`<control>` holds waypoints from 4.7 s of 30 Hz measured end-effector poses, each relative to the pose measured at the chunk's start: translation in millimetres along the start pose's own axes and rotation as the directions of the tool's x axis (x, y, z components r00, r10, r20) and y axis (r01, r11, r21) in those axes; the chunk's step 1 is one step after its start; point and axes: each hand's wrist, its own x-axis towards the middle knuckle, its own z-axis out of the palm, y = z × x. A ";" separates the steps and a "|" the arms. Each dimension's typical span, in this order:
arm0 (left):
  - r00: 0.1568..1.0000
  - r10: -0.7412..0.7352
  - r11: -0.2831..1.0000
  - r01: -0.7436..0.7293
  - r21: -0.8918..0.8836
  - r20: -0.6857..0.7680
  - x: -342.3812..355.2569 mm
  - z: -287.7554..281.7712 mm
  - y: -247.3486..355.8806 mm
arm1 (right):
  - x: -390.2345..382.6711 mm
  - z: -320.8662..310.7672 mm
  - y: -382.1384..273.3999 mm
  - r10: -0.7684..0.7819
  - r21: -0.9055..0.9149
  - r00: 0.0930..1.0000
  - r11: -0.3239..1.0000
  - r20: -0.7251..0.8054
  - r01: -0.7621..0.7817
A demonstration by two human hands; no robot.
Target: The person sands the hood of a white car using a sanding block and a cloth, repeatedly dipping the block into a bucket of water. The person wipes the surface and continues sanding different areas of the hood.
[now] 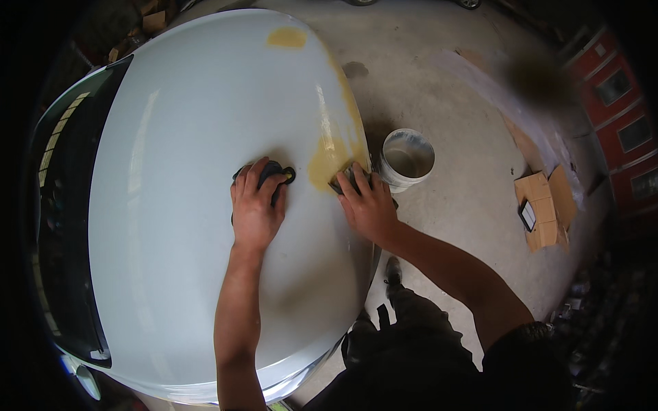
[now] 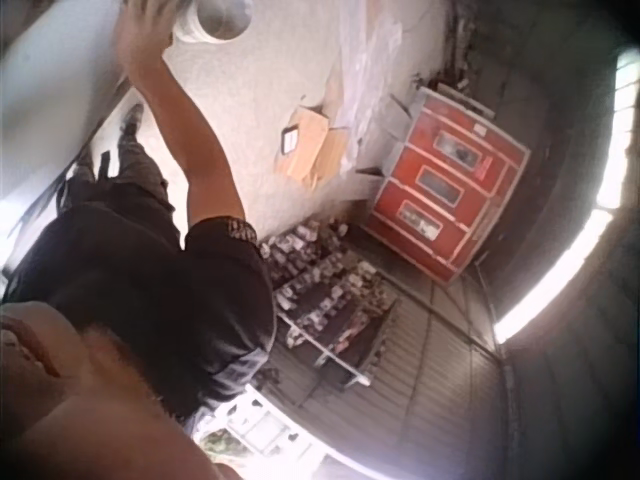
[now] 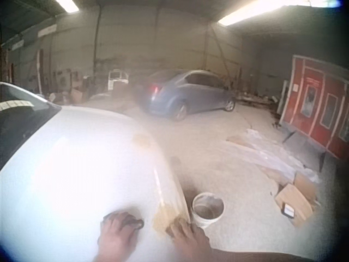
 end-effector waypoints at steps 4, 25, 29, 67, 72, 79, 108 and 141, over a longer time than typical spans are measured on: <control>1.000 0.004 1.000 -0.004 0.014 0.012 0.2 -1.2 0.7 | 67.8 39.2 17.3 0.238 -0.091 0.967 0.969 0.091 -0.230; 1.000 0.018 1.000 -0.018 0.017 -0.007 1.7 -0.4 0.2 | 6.5 -10.9 -20.3 0.104 -0.010 0.991 0.995 0.081 -0.103; 1.000 0.016 1.000 -0.016 0.022 -0.006 3.0 -1.0 1.6 | 12.5 -8.9 -25.0 0.080 -0.035 0.997 0.996 -0.011 -0.080; 1.000 -0.019 1.000 0.019 0.019 0.013 0.7 0.3 1.7 | -0.2 -20.5 -33.1 0.037 -0.036 0.997 0.999 0.073 -0.034; 0.999 -0.020 1.000 0.019 0.023 0.031 2.4 0.1 2.2 | 57.1 9.7 -33.0 0.090 -0.131 0.994 0.988 0.069 -0.081; 1.000 -0.001 1.000 0.001 0.018 0.006 1.6 -1.0 2.2 | 15.1 1.8 -38.3 0.017 -0.081 0.993 0.997 0.119 -0.007; 1.000 0.006 0.991 -0.008 -0.131 -0.011 0.8 4.1 -6.8 | 41.7 2.2 -45.2 0.060 -0.081 0.994 0.995 0.096 -0.052; 0.999 -0.037 0.991 0.035 0.131 0.006 4.6 -3.0 13.8 | 75.2 50.6 25.1 0.326 -0.071 0.930 0.945 0.167 -0.319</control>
